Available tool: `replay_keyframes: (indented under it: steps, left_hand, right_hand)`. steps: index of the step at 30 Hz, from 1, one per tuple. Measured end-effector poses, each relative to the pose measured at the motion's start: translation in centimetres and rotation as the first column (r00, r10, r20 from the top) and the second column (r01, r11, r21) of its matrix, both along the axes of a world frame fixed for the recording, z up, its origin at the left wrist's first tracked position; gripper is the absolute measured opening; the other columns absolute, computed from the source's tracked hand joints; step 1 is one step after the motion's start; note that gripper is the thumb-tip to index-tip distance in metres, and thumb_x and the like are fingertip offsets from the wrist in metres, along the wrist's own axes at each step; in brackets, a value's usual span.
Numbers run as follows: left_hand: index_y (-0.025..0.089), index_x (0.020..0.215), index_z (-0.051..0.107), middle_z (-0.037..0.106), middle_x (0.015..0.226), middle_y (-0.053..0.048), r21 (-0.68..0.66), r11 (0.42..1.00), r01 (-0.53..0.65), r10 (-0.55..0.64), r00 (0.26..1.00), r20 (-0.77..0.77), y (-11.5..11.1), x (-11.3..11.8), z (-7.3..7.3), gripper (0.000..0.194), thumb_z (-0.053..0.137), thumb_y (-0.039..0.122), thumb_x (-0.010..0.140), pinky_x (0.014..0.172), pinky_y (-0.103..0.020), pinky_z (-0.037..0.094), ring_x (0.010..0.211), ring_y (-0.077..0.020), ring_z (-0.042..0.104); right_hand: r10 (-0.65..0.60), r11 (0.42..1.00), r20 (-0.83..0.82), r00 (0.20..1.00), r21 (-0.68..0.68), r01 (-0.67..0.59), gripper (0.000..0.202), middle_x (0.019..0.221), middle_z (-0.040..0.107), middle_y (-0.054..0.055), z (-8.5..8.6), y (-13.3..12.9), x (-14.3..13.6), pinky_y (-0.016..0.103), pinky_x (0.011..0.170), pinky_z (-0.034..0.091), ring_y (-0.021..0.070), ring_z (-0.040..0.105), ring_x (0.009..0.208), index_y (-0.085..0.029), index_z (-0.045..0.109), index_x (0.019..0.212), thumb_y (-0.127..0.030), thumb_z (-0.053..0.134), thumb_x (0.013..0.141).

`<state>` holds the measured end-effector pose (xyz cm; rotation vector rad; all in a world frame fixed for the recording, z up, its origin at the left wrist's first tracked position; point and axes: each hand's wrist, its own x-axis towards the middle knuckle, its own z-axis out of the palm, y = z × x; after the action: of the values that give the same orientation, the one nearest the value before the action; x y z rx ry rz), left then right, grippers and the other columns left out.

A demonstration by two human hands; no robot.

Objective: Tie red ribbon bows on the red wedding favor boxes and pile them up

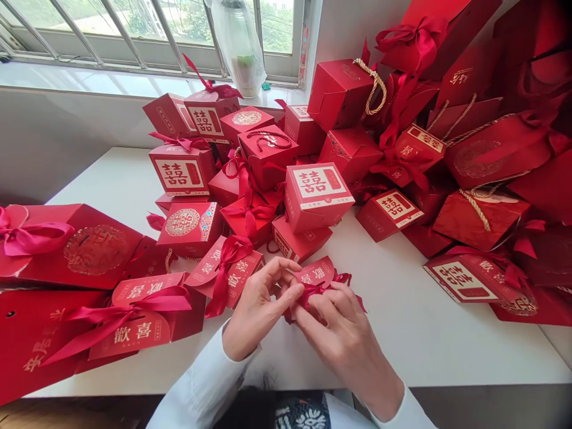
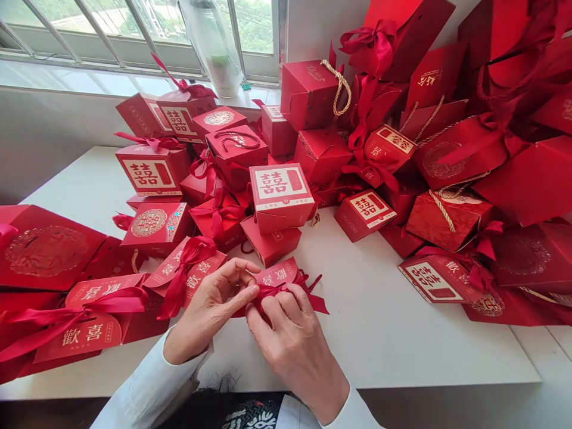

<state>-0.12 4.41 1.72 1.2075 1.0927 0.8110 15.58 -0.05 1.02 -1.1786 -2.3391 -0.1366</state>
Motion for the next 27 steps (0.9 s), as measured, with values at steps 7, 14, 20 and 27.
replay_keyframes:
  steps: [7, 14, 20, 27]
  left_hand:
    - [0.017, 0.099, 0.056, 0.056, 0.08, 0.0, 0.074, 0.997, -0.023, 0.024, 1.0, -0.016, 0.3, -0.1, -0.7, 0.022, 0.059, 0.034, 0.087, 0.062, -0.022, 0.041, 0.071, -0.0108, 0.05]
    - [0.016, 0.091, 0.058, 0.055, 0.078, 0.002, -0.006, 0.994, -0.112, 0.112, 0.987, 0.118, 0.7, 0.3, -1.1, 0.015, 0.064, 0.027, 0.083, 0.065, -0.019, 0.038, 0.071, -0.0085, 0.047]
    - [0.016, 0.092, 0.053, 0.054, 0.073, 0.003, -0.105, 0.984, -0.147, 0.168, 0.958, 0.232, 0.5, 0.5, -1.2, 0.017, 0.064, 0.024, 0.082, 0.062, -0.018, 0.038, 0.066, -0.0077, 0.046]
    - [0.018, 0.099, 0.056, 0.056, 0.075, 0.0, 0.088, 0.994, 0.07, -0.056, 0.987, -0.152, 0.2, -0.5, -0.5, 0.027, 0.051, 0.043, 0.091, 0.057, -0.021, 0.037, 0.065, -0.011, 0.047]
  right_hand:
    - [-0.023, 1.0, -0.067, 0.998, -0.016, 0.022, 0.022, 0.076, 0.059, 0.002, -0.8, 0.0, 0.0, 0.041, 0.097, 0.037, 0.0163, 0.047, 0.078, -0.017, 0.062, 0.088, -0.002, 0.046, 0.09]
    - [0.065, 0.986, -0.165, 0.984, -0.143, -0.089, 0.019, 0.085, 0.062, 0.004, -1.2, -1.3, 3.3, 0.045, 0.101, 0.035, 0.0186, 0.047, 0.085, -0.015, 0.059, 0.091, -0.001, 0.048, 0.087]
    - [0.119, 0.967, -0.184, 0.976, -0.203, -0.157, 0.023, 0.086, 0.061, 0.006, -0.4, -1.2, 3.7, 0.044, 0.098, 0.039, 0.021, 0.047, 0.088, -0.015, 0.06, 0.09, 0.001, 0.045, 0.082]
    - [0.124, 0.975, -0.326, 0.937, -0.136, -0.176, 0.037, 0.095, 0.063, 0.007, -0.4, -1.6, 4.2, 0.042, 0.087, 0.043, 0.02, 0.051, 0.087, -0.016, 0.051, 0.123, -0.006, 0.048, 0.087]
